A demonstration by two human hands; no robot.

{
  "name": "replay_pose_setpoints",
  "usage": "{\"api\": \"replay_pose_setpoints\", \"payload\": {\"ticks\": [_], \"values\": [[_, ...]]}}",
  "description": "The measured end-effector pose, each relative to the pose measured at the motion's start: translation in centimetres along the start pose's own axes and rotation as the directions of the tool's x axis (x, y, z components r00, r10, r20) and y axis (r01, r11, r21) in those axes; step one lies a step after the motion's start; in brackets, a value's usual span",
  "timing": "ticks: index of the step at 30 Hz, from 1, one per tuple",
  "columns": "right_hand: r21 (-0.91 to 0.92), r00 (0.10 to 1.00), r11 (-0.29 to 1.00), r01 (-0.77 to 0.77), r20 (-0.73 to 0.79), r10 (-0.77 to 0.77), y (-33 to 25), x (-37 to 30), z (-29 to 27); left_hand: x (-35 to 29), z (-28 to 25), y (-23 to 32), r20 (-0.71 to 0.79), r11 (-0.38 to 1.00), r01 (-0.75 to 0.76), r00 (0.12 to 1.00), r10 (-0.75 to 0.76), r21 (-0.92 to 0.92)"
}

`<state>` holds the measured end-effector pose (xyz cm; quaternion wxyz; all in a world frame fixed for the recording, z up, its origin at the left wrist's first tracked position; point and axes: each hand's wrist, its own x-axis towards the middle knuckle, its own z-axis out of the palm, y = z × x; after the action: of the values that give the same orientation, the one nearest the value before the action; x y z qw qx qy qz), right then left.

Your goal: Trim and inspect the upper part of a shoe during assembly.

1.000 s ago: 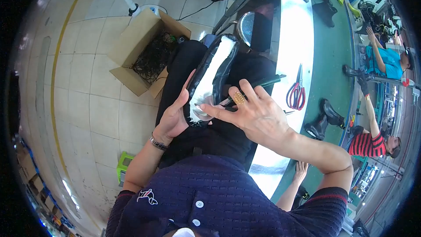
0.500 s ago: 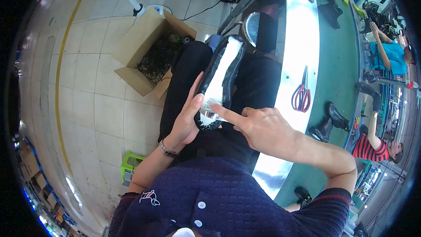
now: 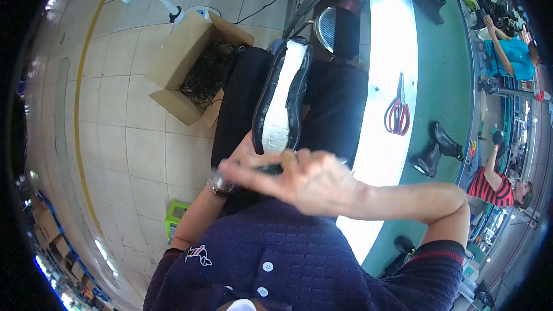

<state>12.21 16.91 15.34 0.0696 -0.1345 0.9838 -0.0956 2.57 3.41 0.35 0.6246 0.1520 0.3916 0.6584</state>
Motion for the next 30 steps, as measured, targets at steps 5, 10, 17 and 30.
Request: {"api": "replay_pose_setpoints", "payload": {"ticks": [5, 10, 17, 30], "values": [[-0.029, 0.941, 0.972, -0.234, 0.243, 0.234, 2.0, -0.6, 1.3, -0.1, 0.0, -0.3, -0.03, 0.993, 0.107, 0.994, -0.109, -0.047], [0.05, 0.999, 0.998, 0.035, 0.019, -0.036, 0.0, -1.4, 0.5, 0.0, 0.8, 1.3, -0.056, 0.986, 0.147, 0.988, -0.143, 0.075], [0.082, 0.922, 0.945, -0.316, 0.262, 0.286, 3.1, 0.8, -0.7, -0.3, 0.4, 1.1, -0.029, 0.975, 0.198, 0.98, -0.196, 0.096], [0.294, 0.854, 0.832, -0.471, -0.084, 0.513, 7.2, -1.6, 0.8, 4.6, 0.3, 5.9, -0.109, 0.98, 0.122, 0.984, -0.14, -0.155]]}}
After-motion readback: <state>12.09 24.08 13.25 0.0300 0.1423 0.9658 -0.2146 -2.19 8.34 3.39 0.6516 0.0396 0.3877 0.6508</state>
